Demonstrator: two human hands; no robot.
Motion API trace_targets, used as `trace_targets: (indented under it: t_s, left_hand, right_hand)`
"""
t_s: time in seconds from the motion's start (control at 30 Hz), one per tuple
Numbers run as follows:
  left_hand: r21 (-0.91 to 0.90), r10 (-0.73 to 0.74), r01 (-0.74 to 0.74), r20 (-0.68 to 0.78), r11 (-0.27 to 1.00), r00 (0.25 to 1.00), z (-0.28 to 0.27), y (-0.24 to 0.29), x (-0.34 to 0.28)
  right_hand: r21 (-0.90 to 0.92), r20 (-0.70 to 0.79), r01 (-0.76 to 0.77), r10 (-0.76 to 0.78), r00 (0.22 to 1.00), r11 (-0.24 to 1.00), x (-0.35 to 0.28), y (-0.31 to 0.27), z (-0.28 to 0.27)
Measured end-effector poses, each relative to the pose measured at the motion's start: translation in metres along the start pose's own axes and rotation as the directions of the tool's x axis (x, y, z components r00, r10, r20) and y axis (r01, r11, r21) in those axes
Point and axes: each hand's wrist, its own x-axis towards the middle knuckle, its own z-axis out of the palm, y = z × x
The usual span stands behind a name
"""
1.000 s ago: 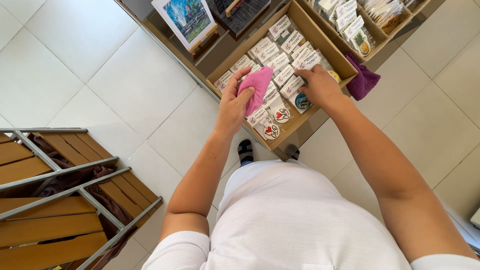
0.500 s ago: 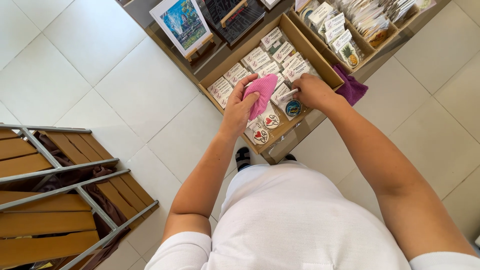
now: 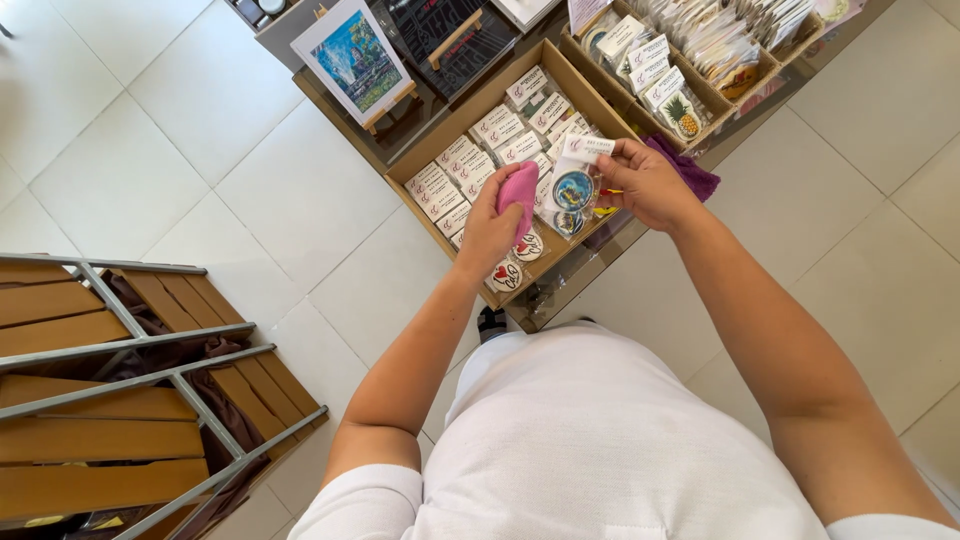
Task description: Cleaning individual packaged stickers with a pink cloth and organizing them in a cardboard box.
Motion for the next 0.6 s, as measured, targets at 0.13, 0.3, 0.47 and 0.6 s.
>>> trace_targets:
  t_s: [0.13,0.3,0.47,0.6]
  left_hand:
    - [0.075,0.155,-0.155,0.01,0.985,0.988,0.029,0.019,-0.021]
    - [0.45,0.565,-0.512,0.019,0.732,0.825,0.043,0.028,-0.029]
    - [0.53,0.619,-0.546,0.049,0.649,0.784,0.036,0.058,-0.038]
    - [0.73,0.611,-0.59,0.303,0.345,0.731,0.04,0.062,-0.039]
  right_hand:
    - [0.285,0.008,-0.07,0.071,0.997,0.956,-0.02,-0.007,0.026]
    - [0.634,0.212,-0.186,0.063,0.975,0.75,-0.014,0.037,0.022]
    - [0.617,0.149,-0.171,0.1,0.984,0.768,-0.031,0.024,0.042]
    - [0.62,0.093,-0.124,0.084,0.992,0.775,-0.035,0.023,0.052]
